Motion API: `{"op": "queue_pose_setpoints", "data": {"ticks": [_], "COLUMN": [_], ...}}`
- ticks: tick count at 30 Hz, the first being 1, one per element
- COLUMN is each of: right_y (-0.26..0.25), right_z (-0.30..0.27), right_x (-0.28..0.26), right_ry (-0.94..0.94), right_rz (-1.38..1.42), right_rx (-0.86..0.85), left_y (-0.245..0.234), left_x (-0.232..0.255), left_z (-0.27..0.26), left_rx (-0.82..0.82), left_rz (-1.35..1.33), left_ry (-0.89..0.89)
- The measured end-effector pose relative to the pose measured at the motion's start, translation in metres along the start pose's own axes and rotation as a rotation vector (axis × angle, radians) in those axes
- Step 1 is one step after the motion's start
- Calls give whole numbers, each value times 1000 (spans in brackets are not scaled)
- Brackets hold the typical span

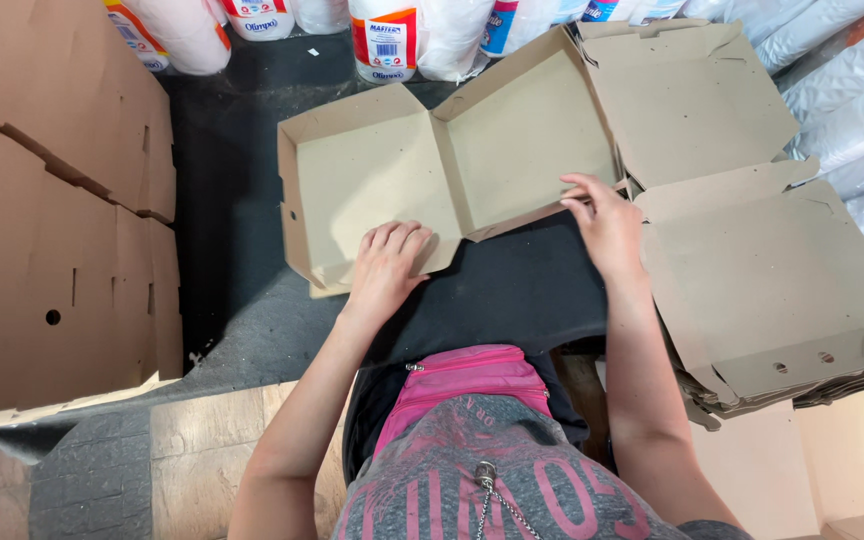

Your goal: The person folds two cardboard boxes by hand and stacks them on top of other boxes on a counter.

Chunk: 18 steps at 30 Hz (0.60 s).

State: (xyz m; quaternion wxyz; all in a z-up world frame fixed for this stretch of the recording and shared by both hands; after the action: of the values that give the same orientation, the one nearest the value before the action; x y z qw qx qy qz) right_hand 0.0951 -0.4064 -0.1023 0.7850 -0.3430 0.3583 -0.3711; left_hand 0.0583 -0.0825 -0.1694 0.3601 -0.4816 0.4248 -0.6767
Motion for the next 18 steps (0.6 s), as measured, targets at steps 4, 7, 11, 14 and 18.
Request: {"op": "queue_pose_setpoints", "data": {"ticks": [4, 7, 11, 14, 18], "right_y": [-15, 4, 76, 117, 161], "right_z": [2, 3, -8, -18, -29], "right_x": [10, -39, -111, -121, -106], "right_ry": [110, 180, 183, 189, 227], "right_rz": [157, 478, 826, 932, 993], "right_rx": [-81, -69, -335, -331, -202], "left_y": [17, 24, 14, -26, -59], "left_x": [-38, -55, -59, -45, -67], "left_z": [-18, -19, -13, -24, -53], "left_rx": [45, 92, -37, -49, 257], "left_rz": [17, 21, -22, -348, -485], "left_ry": [-53, -98, -112, -112, -153]}}
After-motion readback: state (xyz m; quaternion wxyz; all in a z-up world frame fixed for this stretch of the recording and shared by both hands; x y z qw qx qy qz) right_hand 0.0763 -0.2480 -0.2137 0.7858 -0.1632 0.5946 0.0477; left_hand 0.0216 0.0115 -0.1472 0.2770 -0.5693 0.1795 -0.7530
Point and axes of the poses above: each hand's wrist, its own z-axis towards the middle knuckle, its own y-axis out of the palm, x = y × z, the point moved 5 cm from there along z, towards the middle knuckle, and after that the axes turned 12 degrees about -y, right-handed, at the moved point
